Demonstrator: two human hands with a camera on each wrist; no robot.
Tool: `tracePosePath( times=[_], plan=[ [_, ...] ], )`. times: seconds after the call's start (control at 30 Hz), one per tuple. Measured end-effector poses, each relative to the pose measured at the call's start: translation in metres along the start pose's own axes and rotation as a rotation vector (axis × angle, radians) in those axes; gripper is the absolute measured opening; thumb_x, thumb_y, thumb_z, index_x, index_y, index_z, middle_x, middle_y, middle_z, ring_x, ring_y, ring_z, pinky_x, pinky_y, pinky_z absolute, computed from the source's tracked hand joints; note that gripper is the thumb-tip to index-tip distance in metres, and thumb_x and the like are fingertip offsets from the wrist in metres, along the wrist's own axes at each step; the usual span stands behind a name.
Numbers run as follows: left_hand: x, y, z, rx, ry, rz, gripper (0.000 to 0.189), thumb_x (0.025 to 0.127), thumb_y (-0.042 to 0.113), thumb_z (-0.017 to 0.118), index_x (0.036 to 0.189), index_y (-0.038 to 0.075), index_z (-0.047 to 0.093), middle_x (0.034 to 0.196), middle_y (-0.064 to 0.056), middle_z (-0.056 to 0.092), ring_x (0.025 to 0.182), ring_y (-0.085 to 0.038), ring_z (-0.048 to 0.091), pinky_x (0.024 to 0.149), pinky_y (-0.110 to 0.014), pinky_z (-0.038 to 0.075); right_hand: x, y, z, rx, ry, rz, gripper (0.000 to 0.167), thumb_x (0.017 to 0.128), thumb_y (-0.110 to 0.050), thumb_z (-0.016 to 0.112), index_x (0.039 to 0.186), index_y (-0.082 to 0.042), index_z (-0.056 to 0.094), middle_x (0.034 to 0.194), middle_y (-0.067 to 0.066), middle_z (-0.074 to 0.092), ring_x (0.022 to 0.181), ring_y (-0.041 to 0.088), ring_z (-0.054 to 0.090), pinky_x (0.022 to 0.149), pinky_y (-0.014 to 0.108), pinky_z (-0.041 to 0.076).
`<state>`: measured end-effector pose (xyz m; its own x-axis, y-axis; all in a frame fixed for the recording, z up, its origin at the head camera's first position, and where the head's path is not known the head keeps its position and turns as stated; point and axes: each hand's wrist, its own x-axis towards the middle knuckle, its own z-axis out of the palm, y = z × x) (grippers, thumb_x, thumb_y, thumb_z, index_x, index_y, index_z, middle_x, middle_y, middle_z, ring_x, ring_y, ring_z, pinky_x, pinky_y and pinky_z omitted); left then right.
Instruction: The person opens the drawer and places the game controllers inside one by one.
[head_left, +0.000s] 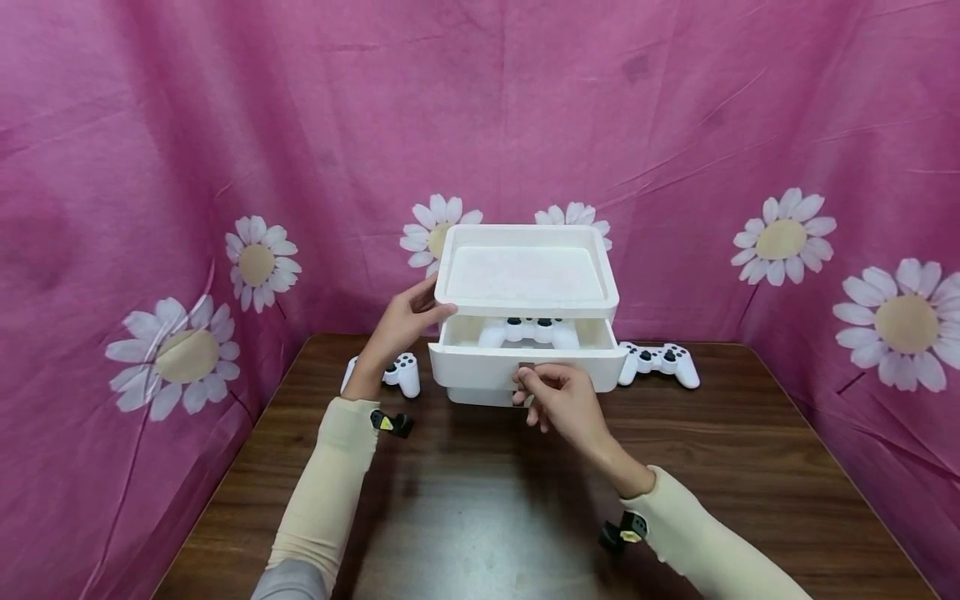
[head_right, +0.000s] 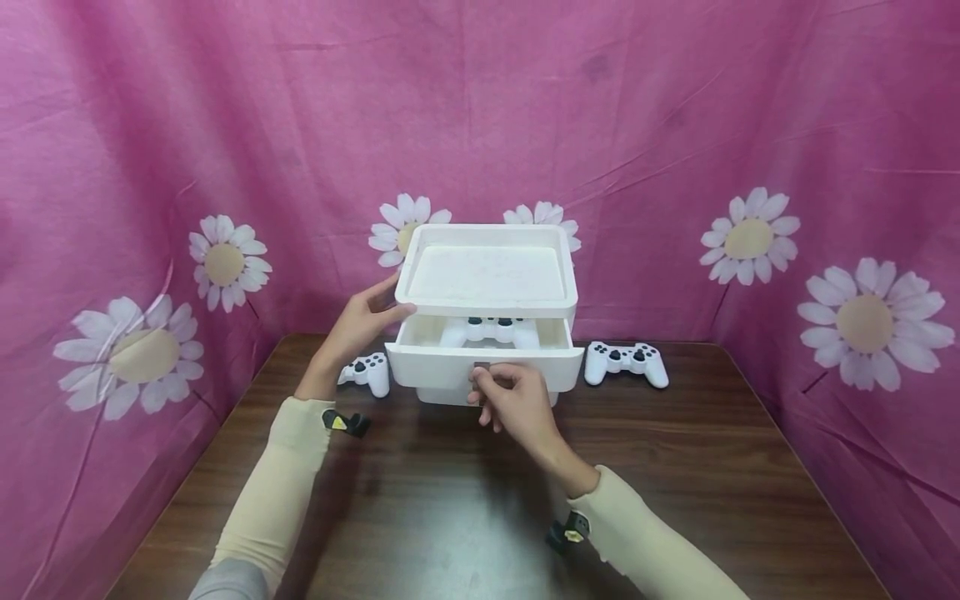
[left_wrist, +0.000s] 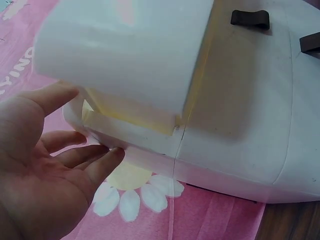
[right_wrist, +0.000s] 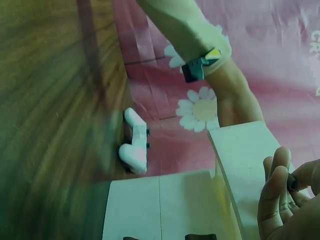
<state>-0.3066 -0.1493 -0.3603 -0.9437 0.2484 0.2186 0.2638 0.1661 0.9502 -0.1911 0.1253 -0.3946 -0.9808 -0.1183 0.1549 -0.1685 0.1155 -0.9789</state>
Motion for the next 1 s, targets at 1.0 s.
tracePosePath(
  times=[1.0],
  plan=[
    [0.002, 0.0, 0.002, -0.038, 0.018, 0.013, 0.072, 0.099, 0.015, 0.078, 0.163, 0.013, 0.045, 0.163, -0.013, 0.051, 0.15, -0.025, 0.051, 0.121, -0.046, 0.047, 0.06, 0.01, -0.004, -0.08, 0.049, -0.042, 0.026, 0.107, -0.019, 0.067, 0.105, 0.003, 0.081, 0.082, 0.013, 0.081, 0.049, 0.011, 0.065, 0.042, 0.025, 0.05]
  ],
)
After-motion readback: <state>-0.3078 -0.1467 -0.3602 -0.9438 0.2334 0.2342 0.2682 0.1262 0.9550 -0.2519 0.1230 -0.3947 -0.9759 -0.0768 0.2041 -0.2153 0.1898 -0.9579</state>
